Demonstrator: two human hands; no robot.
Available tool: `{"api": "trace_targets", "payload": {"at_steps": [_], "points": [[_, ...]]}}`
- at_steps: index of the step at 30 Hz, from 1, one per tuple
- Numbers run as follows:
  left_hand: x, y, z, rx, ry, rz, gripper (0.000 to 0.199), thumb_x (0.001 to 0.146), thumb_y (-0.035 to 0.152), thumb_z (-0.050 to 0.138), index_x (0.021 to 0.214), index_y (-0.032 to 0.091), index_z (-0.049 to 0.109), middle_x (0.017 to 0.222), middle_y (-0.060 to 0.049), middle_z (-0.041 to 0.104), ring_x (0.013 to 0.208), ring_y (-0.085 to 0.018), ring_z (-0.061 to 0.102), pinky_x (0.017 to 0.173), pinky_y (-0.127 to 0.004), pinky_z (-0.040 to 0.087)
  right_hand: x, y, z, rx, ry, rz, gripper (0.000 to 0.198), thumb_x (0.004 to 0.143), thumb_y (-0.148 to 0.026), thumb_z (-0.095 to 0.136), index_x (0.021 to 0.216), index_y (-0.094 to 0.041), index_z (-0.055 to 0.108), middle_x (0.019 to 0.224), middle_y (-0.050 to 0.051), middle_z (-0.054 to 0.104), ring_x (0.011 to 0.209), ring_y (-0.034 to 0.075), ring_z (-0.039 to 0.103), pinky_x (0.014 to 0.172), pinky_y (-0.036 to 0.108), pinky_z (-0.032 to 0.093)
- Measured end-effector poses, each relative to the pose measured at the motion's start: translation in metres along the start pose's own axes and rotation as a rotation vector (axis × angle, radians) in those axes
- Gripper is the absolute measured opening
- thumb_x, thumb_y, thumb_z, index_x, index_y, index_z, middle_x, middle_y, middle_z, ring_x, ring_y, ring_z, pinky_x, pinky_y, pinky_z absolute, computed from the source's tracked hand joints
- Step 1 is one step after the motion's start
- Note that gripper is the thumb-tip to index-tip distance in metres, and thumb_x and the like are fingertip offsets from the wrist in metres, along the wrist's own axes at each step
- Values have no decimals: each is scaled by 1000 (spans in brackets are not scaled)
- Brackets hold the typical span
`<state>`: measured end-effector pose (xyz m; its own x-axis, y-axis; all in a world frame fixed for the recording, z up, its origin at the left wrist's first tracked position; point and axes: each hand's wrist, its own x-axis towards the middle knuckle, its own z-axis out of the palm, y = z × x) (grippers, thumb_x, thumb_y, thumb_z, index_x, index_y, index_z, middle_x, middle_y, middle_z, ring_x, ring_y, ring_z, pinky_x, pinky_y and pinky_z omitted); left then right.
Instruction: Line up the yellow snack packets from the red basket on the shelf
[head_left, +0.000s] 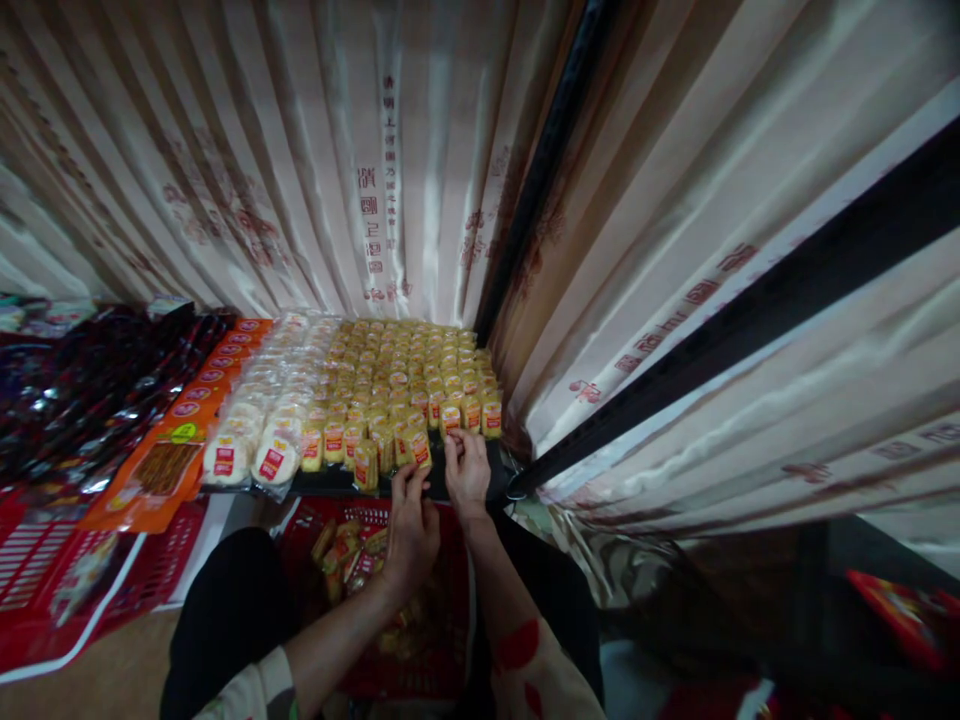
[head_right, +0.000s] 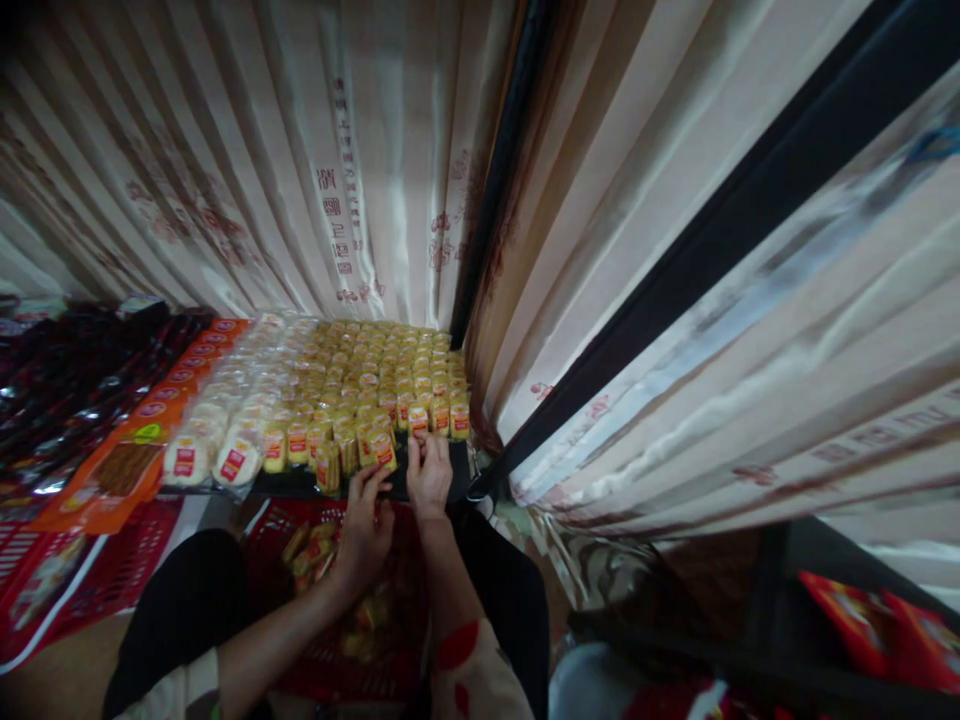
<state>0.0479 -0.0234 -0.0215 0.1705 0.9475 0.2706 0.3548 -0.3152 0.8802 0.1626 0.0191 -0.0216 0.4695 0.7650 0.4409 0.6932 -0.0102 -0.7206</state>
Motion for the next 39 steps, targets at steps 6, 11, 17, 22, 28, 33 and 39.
{"api": "trace_targets", "payload": {"at_steps": [6,11,17,22,28,33,39], "points": [[-2,-9,-4,-50,64,-21,48,73,2,38,118,14,48,122,-14,48,108,-20,53,93,-39,47,-13,-17,-5,-81,-225,-119,36,84,-42,51,110,-17,57,94,6,63,79,16,56,75,28,47],[-2,-25,-7,-143,35,-99,46,68,1,37,110,13,52,111,-12,57,98,-18,59,91,-39,48,-17,-20,-5,-208,-289,-158,40,83,-41,54,115,-18,54,97,7,64,93,21,56,81,32,47],[-3,-21,-17,-139,32,-118,41,68,5,39,105,13,54,104,-11,60,91,-18,62,85,-37,51,-21,-24,-4,-193,-223,-157,35,81,-36,54,109,-15,56,93,8,64,89,20,57,80,31,47],[1,-2,-23,-131,-36,-101,38,77,10,37,112,15,52,112,-11,58,85,-13,63,85,-35,52,-26,-16,-11,-210,-9,-26,38,82,-36,49,111,-12,55,88,9,61,84,20,56,74,32,47],[20,15,-2,-143,-133,-127,38,81,16,42,117,16,54,130,-11,51,118,-18,51,104,-40,39,-23,0,-15,-250,46,-9,37,86,-37,45,112,-13,55,94,12,60,88,23,54,80,37,46],[37,15,16,-85,-165,-210,40,82,20,44,120,14,54,137,-13,46,130,-22,38,112,-43,26,-17,7,-9,-207,36,-4,37,88,-36,41,116,-14,54,100,12,58,95,23,52,85,39,45],[48,14,22,-72,-200,-176,44,85,22,39,126,10,49,139,-14,43,132,-20,36,113,-41,25,-12,15,-3,-226,8,0,40,89,-34,38,121,-13,51,106,15,57,100,25,50,87,40,43]]}}
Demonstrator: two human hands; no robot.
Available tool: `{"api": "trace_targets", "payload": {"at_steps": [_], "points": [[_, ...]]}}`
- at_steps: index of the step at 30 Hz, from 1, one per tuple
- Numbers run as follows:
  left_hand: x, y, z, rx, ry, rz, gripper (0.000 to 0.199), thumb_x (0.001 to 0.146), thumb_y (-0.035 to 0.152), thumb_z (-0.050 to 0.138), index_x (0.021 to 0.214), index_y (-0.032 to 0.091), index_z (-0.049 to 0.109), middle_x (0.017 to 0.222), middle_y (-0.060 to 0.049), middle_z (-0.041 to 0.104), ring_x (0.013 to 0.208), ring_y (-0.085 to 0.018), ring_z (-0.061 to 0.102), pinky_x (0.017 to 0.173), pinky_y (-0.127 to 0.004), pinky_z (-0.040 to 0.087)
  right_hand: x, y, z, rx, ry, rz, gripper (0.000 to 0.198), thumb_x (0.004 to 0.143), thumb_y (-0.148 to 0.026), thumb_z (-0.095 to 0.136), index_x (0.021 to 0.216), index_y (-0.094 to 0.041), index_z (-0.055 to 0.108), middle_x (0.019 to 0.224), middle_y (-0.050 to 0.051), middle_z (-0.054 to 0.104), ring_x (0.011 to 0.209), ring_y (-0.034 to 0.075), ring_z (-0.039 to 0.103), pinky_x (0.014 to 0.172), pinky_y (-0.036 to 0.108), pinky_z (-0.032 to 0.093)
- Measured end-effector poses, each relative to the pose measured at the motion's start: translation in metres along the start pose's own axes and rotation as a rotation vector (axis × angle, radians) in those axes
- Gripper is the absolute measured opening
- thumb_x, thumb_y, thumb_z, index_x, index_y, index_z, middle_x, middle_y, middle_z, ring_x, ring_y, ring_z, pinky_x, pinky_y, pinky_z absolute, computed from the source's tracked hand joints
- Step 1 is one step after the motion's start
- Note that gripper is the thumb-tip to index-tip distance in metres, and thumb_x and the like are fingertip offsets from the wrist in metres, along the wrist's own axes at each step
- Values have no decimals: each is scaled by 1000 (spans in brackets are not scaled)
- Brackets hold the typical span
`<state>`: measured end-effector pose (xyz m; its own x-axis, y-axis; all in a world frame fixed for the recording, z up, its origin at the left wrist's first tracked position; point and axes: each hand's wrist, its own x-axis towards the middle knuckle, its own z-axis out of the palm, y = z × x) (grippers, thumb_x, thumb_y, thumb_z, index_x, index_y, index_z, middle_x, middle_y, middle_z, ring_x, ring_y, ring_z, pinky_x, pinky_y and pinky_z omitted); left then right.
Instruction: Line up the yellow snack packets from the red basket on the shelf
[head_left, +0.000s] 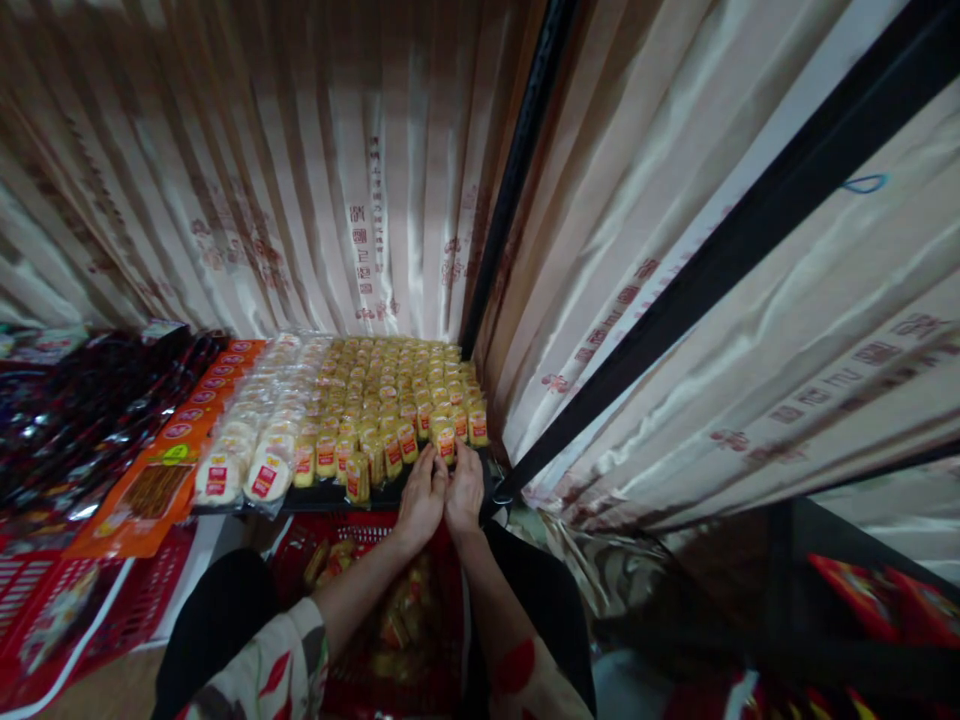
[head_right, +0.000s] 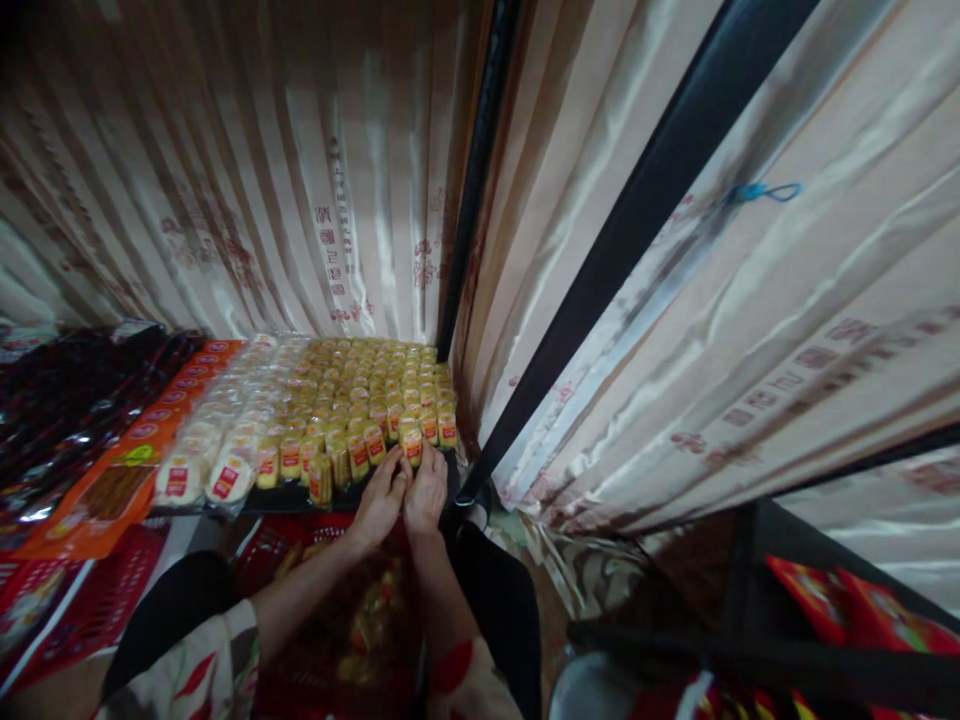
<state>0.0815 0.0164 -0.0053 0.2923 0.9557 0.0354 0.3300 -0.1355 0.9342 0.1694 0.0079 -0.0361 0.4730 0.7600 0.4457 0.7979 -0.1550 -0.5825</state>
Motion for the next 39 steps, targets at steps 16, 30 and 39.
{"api": "trace_targets", "payload": {"at_steps": [16,30,39], "points": [[-4,-9,7,-14,84,1,44,81,21,45,125,14,49,136,-13,46,130,-21,38,111,-42,28,-2,-4,-1,102,62,30,42,89,-36,40,124,-16,48,113,15,54,104,24,49,88,41,43],[-45,10,-47,-72,158,-8,39,86,23,39,124,15,49,128,-11,53,121,-19,47,105,-39,34,2,-54,13,166,-153,-132,47,86,-20,36,132,-17,42,126,13,53,117,21,49,95,38,44],[-43,-5,-57,-84,145,-5,31,85,20,39,109,16,57,111,-10,62,104,-19,57,95,-37,44,16,-61,22,134,-169,-39,53,83,-26,45,134,-11,39,118,18,58,91,23,62,75,35,51]]}}
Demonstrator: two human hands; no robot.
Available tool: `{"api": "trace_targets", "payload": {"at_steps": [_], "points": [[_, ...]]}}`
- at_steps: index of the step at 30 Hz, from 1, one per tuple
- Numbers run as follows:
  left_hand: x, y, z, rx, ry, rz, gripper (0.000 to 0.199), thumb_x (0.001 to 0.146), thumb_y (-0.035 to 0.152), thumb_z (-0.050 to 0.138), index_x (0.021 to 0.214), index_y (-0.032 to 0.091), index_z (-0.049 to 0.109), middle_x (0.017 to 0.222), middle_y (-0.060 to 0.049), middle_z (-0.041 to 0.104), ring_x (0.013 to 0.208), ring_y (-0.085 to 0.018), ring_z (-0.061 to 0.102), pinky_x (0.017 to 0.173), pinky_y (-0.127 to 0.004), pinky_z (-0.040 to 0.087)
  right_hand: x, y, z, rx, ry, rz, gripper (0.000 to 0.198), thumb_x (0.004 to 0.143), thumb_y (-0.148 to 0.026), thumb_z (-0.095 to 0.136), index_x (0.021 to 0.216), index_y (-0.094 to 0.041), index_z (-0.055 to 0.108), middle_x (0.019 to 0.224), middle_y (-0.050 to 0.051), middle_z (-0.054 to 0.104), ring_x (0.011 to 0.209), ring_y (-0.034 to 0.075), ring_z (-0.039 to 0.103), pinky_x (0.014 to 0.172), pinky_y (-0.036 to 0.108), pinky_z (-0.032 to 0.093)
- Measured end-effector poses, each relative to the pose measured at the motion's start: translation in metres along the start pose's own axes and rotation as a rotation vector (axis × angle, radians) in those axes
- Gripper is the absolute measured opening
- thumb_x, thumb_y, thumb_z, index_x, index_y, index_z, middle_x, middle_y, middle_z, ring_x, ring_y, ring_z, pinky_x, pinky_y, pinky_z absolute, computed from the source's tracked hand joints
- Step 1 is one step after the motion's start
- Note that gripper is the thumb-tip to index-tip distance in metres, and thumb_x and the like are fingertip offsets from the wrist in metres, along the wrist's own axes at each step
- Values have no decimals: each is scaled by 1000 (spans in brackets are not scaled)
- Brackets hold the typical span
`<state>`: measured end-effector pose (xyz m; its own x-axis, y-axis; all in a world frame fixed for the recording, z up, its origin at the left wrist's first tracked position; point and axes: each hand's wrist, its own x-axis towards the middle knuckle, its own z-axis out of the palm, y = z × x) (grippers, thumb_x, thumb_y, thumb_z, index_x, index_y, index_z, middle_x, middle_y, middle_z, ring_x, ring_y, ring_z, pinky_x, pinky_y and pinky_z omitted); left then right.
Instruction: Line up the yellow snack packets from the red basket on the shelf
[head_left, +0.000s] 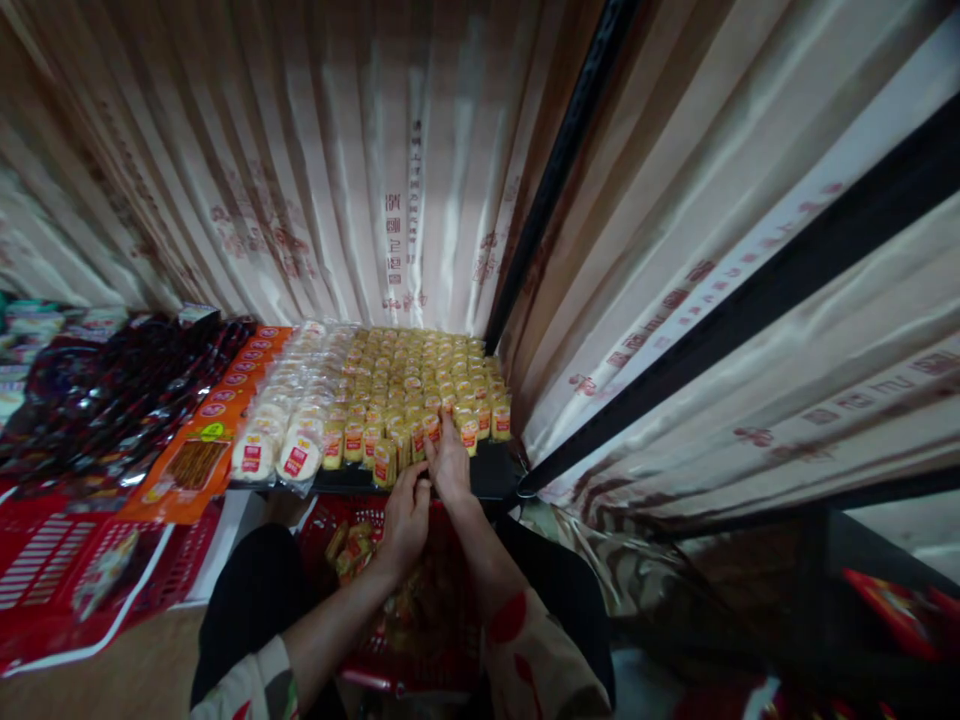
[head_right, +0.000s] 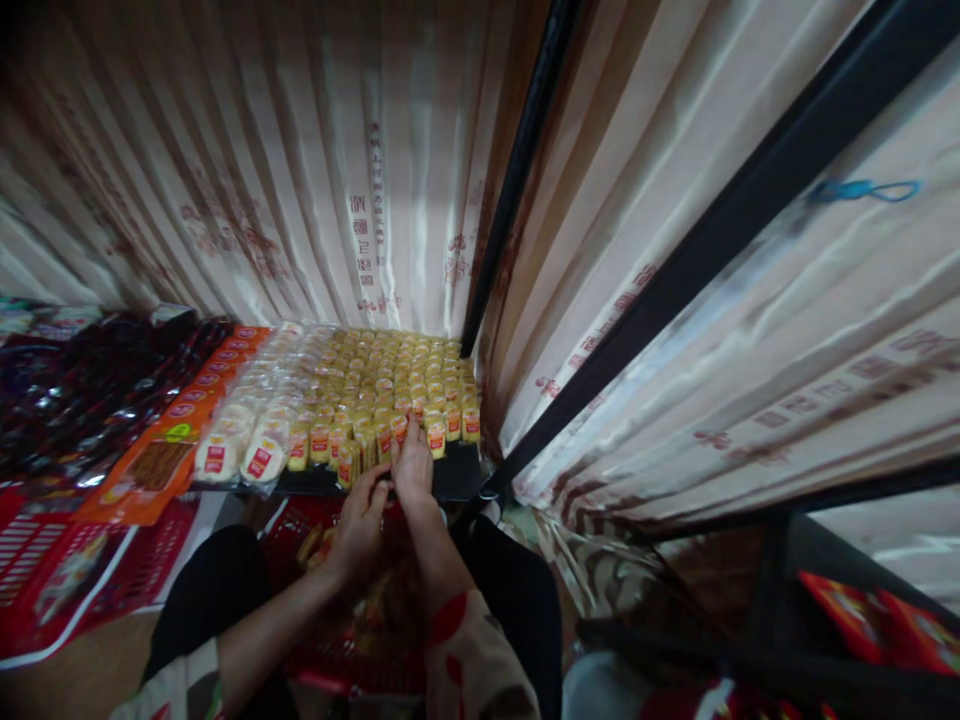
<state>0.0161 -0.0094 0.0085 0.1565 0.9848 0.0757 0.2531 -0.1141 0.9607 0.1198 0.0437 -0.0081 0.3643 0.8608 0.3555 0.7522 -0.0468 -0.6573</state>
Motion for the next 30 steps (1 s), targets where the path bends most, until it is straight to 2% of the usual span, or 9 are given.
{"api": "trace_targets", "payload": {"at_steps": [4,7,9,11,14,18,22,25,30], "points": [[2,0,0,-58,-5,9,29,85,19,39,108,17,56,108,-8,62,91,-16,61,87,-35,48,0,-7,-10,89,26,7,52,85,-29,43,135,-15,38,120,15,57,77,17,62,74,32,51],[10,4,-3,-58,82,39,28,86,23,41,111,17,54,110,-9,60,94,-16,59,87,-34,48,-3,-15,-20,127,36,19,53,86,-31,43,136,-14,36,111,14,61,63,15,59,70,31,51],[19,9,-6,-51,150,48,32,86,28,44,115,16,50,111,-10,58,93,-16,58,85,-33,48,-9,-18,-27,142,43,17,53,86,-32,43,135,-14,36,110,14,61,58,14,58,67,30,51],[30,14,-8,-43,140,47,41,85,33,48,122,16,45,111,-10,57,86,-14,59,82,-32,48,-17,-18,-32,147,54,10,52,86,-33,44,135,-16,37,112,13,60,58,13,57,66,29,51],[41,24,-7,55,48,75,48,81,34,54,124,16,45,109,-9,59,86,-15,58,83,-33,47,-33,-13,-37,118,70,-9,48,86,-28,41,132,-15,41,117,14,59,67,15,60,72,30,51],[43,35,4,225,-19,134,33,80,27,53,111,15,56,99,-7,62,80,-15,57,79,-32,47,-49,-4,-46,74,98,-22,45,85,-23,41,128,-12,45,115,14,59,87,19,62,81,33,50],[46,49,22,269,-39,162,26,79,21,52,103,15,59,88,-3,62,71,-12,56,73,-27,47,-55,4,-56,58,229,-13,43,87,-26,41,127,-13,44,124,16,52,97,19,58,88,36,47],[56,59,40,236,-74,169,31,78,18,52,109,16,56,78,0,62,66,-11,56,70,-25,47,-58,11,-61,0,311,-4,43,88,-24,38,128,-11,43,130,17,47,114,22,49,96,42,42],[74,65,69,284,-158,225,38,80,18,52,117,17,51,77,0,62,67,-12,58,68,-25,47,-61,27,-57,-42,261,-33,50,84,-14,35,134,-10,36,141,18,35,132,25,28,104,50,32]]}}
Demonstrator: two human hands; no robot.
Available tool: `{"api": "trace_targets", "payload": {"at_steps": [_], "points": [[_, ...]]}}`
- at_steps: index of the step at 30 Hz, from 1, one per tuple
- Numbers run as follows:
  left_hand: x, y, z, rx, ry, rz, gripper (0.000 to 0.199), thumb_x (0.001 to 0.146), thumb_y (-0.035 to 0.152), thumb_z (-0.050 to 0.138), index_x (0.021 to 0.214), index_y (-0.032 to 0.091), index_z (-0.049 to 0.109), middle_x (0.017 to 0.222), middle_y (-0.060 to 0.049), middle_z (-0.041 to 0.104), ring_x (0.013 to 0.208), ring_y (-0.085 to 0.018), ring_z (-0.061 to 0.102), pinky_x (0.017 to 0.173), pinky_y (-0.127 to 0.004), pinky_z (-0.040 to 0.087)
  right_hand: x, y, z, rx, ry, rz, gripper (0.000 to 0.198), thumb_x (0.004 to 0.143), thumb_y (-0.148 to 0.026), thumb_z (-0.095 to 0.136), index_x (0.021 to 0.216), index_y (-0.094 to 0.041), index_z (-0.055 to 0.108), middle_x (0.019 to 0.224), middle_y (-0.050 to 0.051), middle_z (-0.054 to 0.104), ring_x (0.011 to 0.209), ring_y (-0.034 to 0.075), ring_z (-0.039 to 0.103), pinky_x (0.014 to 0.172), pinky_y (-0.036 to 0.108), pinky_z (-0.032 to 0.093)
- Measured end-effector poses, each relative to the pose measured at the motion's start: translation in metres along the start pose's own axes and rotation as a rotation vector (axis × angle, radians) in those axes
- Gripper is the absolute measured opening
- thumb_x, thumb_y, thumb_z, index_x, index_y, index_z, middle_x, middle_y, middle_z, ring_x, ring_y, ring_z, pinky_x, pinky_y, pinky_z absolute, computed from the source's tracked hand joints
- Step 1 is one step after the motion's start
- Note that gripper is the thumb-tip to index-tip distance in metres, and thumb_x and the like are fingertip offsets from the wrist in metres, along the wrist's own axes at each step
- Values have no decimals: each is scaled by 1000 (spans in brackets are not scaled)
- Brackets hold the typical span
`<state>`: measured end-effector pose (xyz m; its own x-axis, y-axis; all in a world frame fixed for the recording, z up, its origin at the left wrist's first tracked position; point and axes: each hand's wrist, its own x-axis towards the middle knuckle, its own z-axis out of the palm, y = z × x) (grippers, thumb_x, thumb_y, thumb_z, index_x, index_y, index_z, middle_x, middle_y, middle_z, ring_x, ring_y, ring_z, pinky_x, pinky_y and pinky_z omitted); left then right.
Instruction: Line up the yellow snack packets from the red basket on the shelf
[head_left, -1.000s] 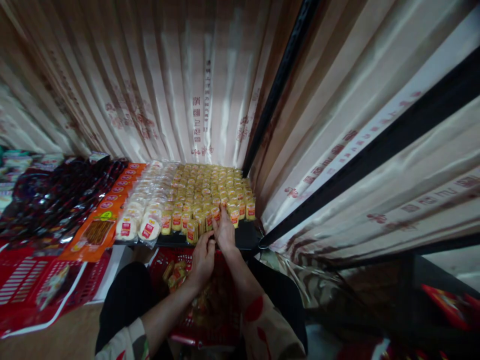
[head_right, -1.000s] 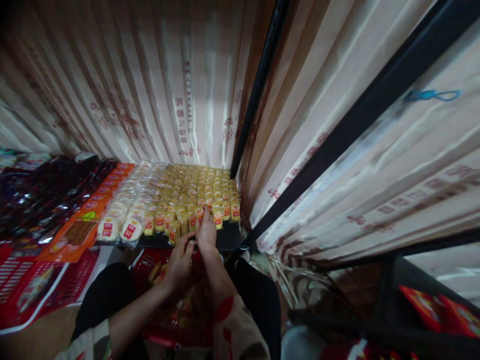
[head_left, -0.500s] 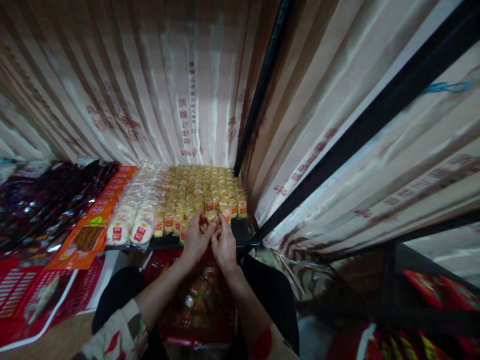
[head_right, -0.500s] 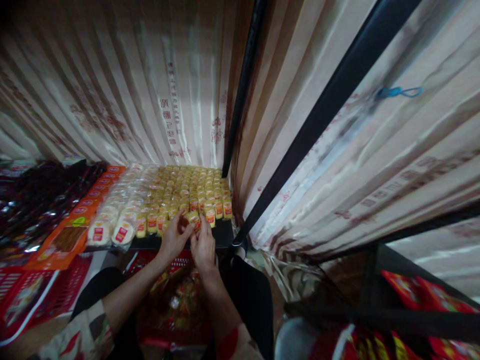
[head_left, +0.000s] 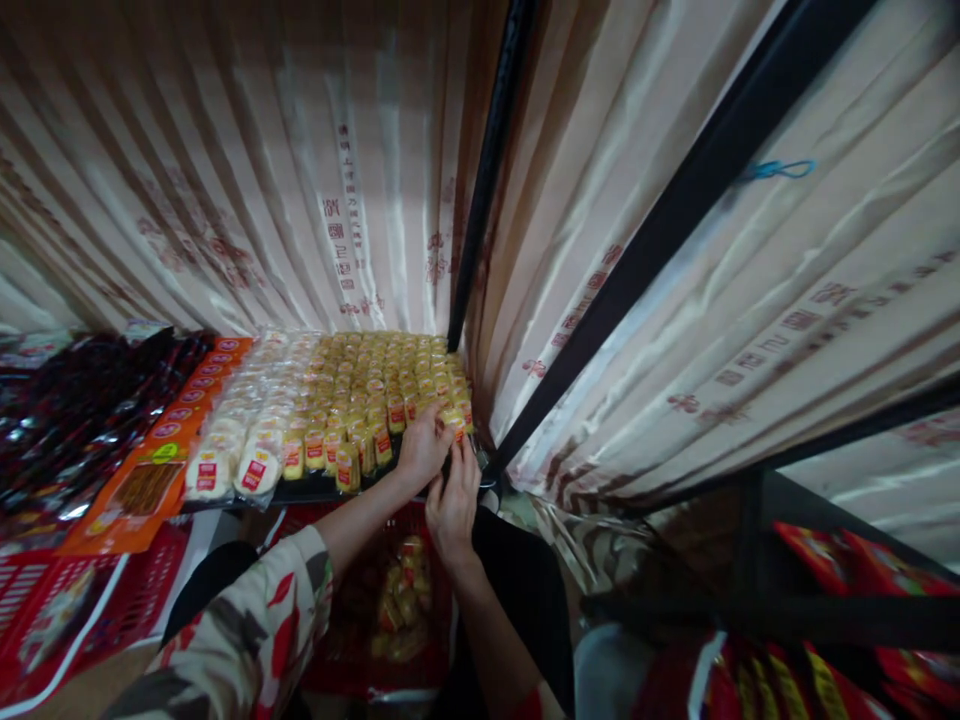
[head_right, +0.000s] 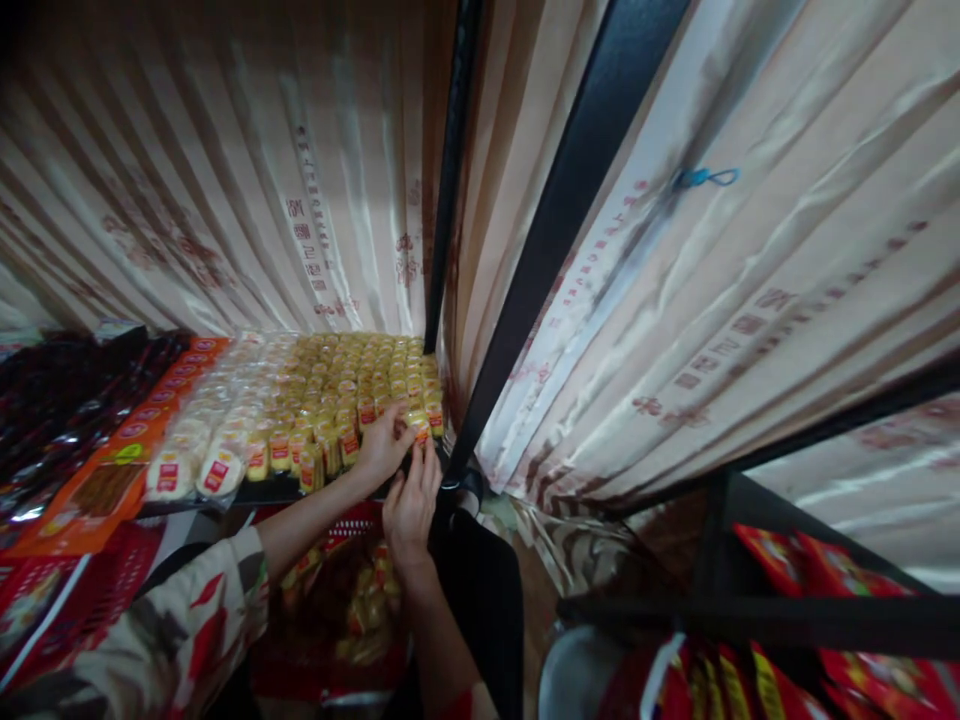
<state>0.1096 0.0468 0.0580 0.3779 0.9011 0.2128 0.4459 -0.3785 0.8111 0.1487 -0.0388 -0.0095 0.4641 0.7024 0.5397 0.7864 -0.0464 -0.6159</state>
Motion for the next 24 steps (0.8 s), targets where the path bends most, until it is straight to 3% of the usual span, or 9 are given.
{"api": "trace_targets", "payload": {"at_steps": [6,13,19,24], "points": [[15,-3,15,213,-63,114,30,81,16,50,111,15,56,91,-6,65,86,-17,59,81,-29,47,-2,20,17,28,-28,93,53,85,-12,30,137,-7,33,147,19,22,137,26,19,107,50,29],[18,-12,20,464,3,260,21,84,20,51,102,15,61,104,-8,62,102,-22,49,92,-35,43,5,39,33,22,-69,61,58,80,-7,30,138,-4,31,142,21,33,134,26,26,105,48,33],[18,-18,18,416,96,293,34,82,21,53,115,18,55,115,-8,55,109,-22,45,94,-36,43,10,42,38,-30,-48,29,57,80,-8,34,137,-10,35,137,18,39,129,26,33,101,48,37],[-14,-25,13,283,268,209,32,86,22,44,117,17,52,117,-9,53,112,-22,45,99,-41,40,12,41,37,-61,-36,18,51,85,-14,35,136,-13,36,132,19,41,125,28,36,96,49,40]]}}
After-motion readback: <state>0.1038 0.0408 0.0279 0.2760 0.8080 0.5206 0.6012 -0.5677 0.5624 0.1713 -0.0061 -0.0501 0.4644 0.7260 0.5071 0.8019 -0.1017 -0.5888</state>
